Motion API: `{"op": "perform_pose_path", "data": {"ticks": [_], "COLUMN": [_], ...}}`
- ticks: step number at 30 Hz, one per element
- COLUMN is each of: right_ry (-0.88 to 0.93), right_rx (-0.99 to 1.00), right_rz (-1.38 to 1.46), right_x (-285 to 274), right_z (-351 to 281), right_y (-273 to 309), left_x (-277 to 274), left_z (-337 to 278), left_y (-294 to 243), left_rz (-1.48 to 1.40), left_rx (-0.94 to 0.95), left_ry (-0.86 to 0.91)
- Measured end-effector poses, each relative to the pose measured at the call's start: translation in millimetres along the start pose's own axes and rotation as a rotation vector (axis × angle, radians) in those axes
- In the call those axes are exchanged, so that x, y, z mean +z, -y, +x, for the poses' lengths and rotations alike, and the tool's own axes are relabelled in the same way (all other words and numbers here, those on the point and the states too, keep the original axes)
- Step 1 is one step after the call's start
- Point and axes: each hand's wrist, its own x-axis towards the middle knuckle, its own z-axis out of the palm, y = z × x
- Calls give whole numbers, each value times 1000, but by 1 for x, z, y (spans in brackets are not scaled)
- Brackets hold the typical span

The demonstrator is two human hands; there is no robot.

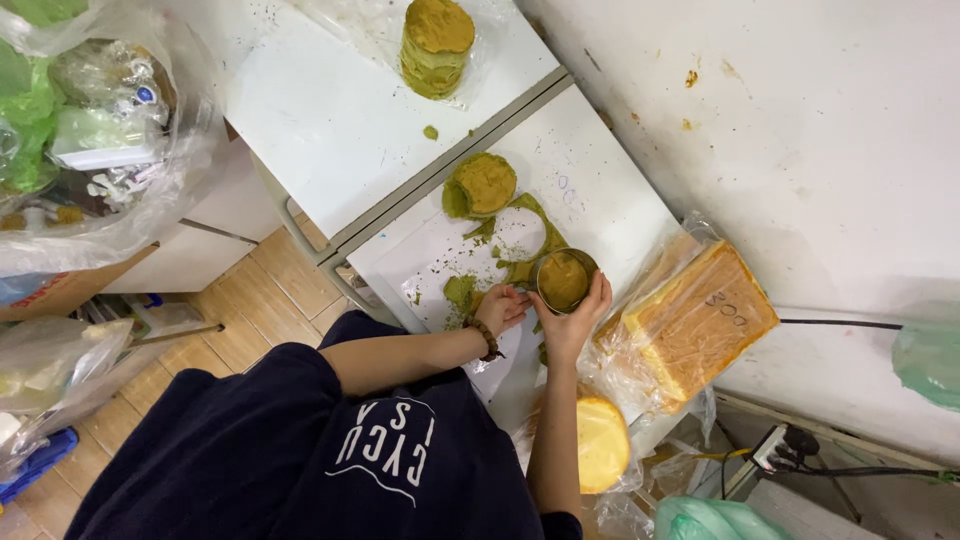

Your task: The person removes a plastic sheet from the worktable, presses a round metal cutter into a green sheet cake to cut circular pieces, and pushes each cut round out of the cutter. They stack the cut rounds on the table and place one round into a clear plastic container.

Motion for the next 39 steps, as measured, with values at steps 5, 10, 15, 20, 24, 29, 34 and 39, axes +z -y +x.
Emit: {"op": "perform_pose_path", "data": {"ticks": [5,10,15,20,24,29,34,39], "right_ry": [24,67,181,264,172,132,107,125], "right_rx": [61,116,33,2,-30,-38,-86,-80], "right_rz": [28,56,-82,-487,-544,-563,-639,-657], "right_x": [-7,-25,6,28,35,46,54,64], "right_z": [7,45,79,77,72,69,68,67], "right_y": [8,-7,-7,8,-6,-21,-30,-42], "left_x": [4,9,11,11,-2,69,133,126], "left_z": [-4,-9,-8,-9,11,-48,-51,-14], "left_y": [-4,-12,-10,-13,-4,-101,-161,-153], "left_rz": [-19,53,35,45,65,491,1358,1469], "left_rx": [-25,-30,-40,-61,-99,-92,615,598], "left_ry": [-8,-16,-25,-47,-18,-80,107,210]}}
